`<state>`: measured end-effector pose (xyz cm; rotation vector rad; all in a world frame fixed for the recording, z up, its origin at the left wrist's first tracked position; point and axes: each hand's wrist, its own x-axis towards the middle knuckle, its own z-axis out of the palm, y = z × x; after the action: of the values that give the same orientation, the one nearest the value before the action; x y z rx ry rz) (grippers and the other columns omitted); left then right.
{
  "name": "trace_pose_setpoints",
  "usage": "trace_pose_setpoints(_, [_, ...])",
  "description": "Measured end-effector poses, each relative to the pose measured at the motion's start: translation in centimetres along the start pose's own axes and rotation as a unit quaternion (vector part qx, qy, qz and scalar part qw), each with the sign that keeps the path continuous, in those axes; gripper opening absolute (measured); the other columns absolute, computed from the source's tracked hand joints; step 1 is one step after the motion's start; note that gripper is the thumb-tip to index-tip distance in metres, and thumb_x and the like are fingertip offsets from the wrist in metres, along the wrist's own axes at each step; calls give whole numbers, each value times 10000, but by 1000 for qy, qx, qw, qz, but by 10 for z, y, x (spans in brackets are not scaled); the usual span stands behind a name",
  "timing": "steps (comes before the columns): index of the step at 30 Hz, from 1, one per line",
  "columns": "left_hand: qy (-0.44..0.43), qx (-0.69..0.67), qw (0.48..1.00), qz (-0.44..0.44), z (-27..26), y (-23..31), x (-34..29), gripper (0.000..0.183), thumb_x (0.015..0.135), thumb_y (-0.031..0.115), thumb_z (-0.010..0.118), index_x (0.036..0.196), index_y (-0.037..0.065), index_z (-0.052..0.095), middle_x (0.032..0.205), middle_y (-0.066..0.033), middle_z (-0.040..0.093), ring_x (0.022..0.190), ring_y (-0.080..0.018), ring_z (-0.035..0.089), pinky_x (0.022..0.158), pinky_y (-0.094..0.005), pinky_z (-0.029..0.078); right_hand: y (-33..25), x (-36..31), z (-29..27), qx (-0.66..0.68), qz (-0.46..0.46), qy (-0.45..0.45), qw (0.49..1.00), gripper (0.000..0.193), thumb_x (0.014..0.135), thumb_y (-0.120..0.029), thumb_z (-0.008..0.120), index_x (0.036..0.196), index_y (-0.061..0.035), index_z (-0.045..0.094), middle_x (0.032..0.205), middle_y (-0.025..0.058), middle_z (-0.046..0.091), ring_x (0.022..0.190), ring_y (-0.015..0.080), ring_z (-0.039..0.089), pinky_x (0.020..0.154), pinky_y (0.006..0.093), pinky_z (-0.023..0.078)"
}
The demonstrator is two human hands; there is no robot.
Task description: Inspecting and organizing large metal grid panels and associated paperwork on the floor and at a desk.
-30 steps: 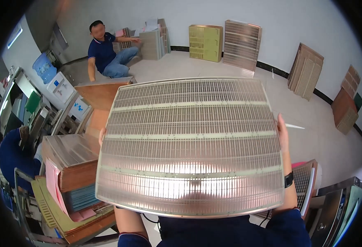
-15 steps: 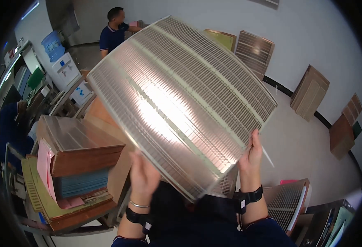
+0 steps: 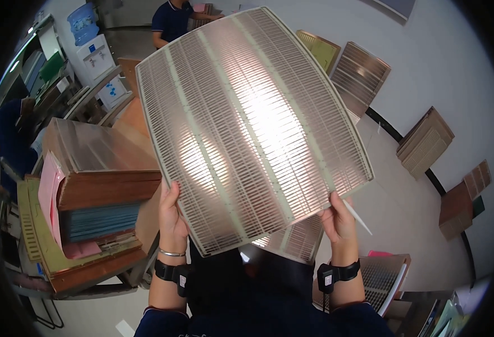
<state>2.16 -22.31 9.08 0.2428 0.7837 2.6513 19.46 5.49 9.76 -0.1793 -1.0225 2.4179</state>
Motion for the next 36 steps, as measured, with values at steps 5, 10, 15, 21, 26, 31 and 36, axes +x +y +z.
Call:
trace_pose_setpoints(5, [23, 35, 998, 46, -13, 7, -1, 363, 931, 110, 451, 1275, 8, 395, 1146, -124, 553, 979, -204, 584, 854, -318, 504, 12, -6, 18, -31, -9, -19, 999, 365, 914, -88, 477, 1234, 62, 387, 1176, 189, 527, 1004, 259, 588, 806, 369, 544])
trace_pose_setpoints(10, [37, 72, 995, 63, -29, 9, -3, 344, 945, 115, 423, 1268, -3, 412, 1144, -123, 559, 978, -189, 579, 850, -304, 493, 15, -9, 29, -36, 22, -46, 998, 328, 916, -86, 481, 1212, 44, 424, 1145, 156, 549, 961, 212, 599, 769, 326, 545])
trace_pose_setpoints(15, [80, 90, 990, 72, -31, 11, -4, 356, 949, 126, 417, 1279, -7, 399, 1143, -114, 551, 978, -184, 569, 839, -298, 487, 23, -7, 22, -42, 58, -60, 996, 353, 912, -125, 512, 1226, 5, 415, 1129, 125, 548, 967, 199, 593, 803, 329, 543])
trace_pose_setpoints(21, [112, 128, 981, 91, -32, 15, -13, 415, 948, 163, 431, 1330, 21, 352, 1215, -92, 506, 1059, -181, 516, 912, -303, 425, 32, -9, 18, -44, 106, -31, 993, 375, 918, -113, 495, 1256, 9, 390, 1189, 149, 519, 1062, 240, 549, 859, 377, 511])
trace_pose_setpoints(26, [77, 116, 982, 129, -37, 15, -21, 423, 935, 211, 480, 1303, 36, 363, 1207, -90, 508, 1068, -182, 508, 931, -314, 408, 43, -10, 7, 2, 137, -50, 989, 419, 915, -99, 488, 1293, 17, 351, 1250, 180, 483, 1135, 290, 501, 923, 466, 451])
trace_pose_setpoints(31, [72, 112, 980, 149, -37, 19, -25, 402, 926, 190, 496, 1270, 27, 365, 1202, -111, 507, 1061, -203, 515, 919, -334, 427, 56, -10, -5, 46, 143, -25, 988, 409, 907, -75, 486, 1286, 11, 358, 1244, 189, 491, 1142, 315, 498, 926, 492, 442])
trace_pose_setpoints(36, [63, 115, 982, 139, -41, 20, -28, 385, 915, 169, 513, 1239, 14, 376, 1122, -115, 554, 988, -193, 567, 856, -321, 487, 69, -10, -22, 69, 154, 33, 985, 354, 913, -62, 464, 1251, -3, 375, 1238, 189, 494, 1127, 335, 511, 909, 494, 457])
